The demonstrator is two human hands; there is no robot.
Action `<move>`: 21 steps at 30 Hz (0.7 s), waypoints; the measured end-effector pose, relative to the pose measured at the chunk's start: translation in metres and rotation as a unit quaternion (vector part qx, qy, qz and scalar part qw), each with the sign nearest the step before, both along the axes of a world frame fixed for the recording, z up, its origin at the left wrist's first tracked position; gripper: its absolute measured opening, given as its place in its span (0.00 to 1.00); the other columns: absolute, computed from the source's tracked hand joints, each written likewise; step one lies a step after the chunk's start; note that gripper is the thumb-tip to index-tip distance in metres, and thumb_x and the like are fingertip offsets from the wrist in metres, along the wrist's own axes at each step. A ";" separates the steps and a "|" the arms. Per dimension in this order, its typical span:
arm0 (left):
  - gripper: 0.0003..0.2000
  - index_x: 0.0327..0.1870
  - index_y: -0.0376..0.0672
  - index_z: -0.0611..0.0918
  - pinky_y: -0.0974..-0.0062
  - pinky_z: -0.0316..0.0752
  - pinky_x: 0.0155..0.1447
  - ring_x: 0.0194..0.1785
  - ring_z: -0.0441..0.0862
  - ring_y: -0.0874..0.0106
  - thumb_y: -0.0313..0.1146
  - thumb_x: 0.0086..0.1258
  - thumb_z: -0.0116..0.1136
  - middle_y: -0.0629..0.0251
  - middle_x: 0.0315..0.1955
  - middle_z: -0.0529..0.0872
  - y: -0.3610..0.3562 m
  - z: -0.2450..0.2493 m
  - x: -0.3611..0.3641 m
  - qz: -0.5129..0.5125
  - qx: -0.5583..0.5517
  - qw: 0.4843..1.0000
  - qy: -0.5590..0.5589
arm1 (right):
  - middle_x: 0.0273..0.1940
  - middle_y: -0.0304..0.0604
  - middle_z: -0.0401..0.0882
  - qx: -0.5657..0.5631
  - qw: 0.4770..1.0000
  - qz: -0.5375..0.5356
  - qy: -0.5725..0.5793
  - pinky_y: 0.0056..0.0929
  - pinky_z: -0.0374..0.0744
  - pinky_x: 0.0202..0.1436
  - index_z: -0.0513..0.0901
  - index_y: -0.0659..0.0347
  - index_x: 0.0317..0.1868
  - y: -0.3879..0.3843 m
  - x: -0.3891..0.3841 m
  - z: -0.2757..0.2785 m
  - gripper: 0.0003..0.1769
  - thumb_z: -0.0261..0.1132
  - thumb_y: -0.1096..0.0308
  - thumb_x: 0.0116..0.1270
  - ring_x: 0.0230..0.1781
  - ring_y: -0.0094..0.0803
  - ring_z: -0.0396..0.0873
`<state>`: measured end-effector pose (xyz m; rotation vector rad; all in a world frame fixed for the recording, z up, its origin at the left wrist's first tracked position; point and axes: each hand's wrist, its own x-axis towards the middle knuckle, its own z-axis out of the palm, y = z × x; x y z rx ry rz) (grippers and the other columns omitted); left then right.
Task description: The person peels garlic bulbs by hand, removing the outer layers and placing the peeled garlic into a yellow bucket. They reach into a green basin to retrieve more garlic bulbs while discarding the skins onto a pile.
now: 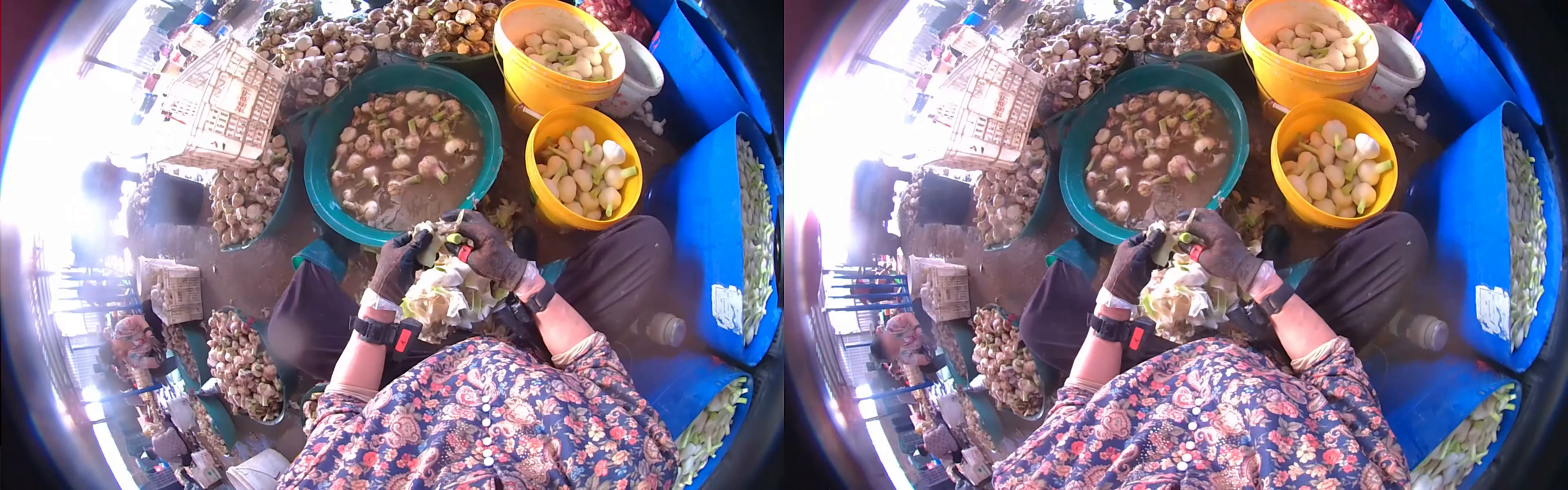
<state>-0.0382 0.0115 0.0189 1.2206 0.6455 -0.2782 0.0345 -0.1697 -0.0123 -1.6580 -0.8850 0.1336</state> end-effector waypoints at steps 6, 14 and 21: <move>0.09 0.41 0.35 0.83 0.80 0.72 0.46 0.41 0.78 0.78 0.29 0.63 0.63 0.68 0.38 0.82 -0.003 0.001 -0.013 -0.130 0.210 0.943 -0.223 | 0.35 0.37 0.79 0.071 0.924 -0.117 0.357 0.24 0.74 0.40 0.80 0.61 0.40 -0.001 -0.002 -0.006 0.09 0.66 0.69 0.60 0.34 0.23 0.75; 0.15 0.43 0.40 0.83 0.67 0.75 0.48 0.44 0.81 0.58 0.42 0.62 0.62 0.54 0.41 0.84 0.009 0.019 -0.042 -0.507 0.493 0.707 0.009 | 0.28 0.29 0.78 0.194 0.824 -0.174 0.503 0.15 0.69 0.25 0.83 0.57 0.38 -0.011 0.019 -0.028 0.08 0.66 0.62 0.62 0.24 0.15 0.71; 0.18 0.50 0.35 0.77 0.81 0.72 0.45 0.39 0.77 0.79 0.39 0.66 0.59 0.70 0.38 0.81 0.004 0.003 -0.005 -0.109 0.060 0.987 -0.098 | 0.41 0.35 0.76 0.087 0.893 0.050 0.439 0.21 0.68 0.52 0.78 0.61 0.48 -0.016 0.013 0.003 0.14 0.60 0.63 0.66 0.43 0.20 0.70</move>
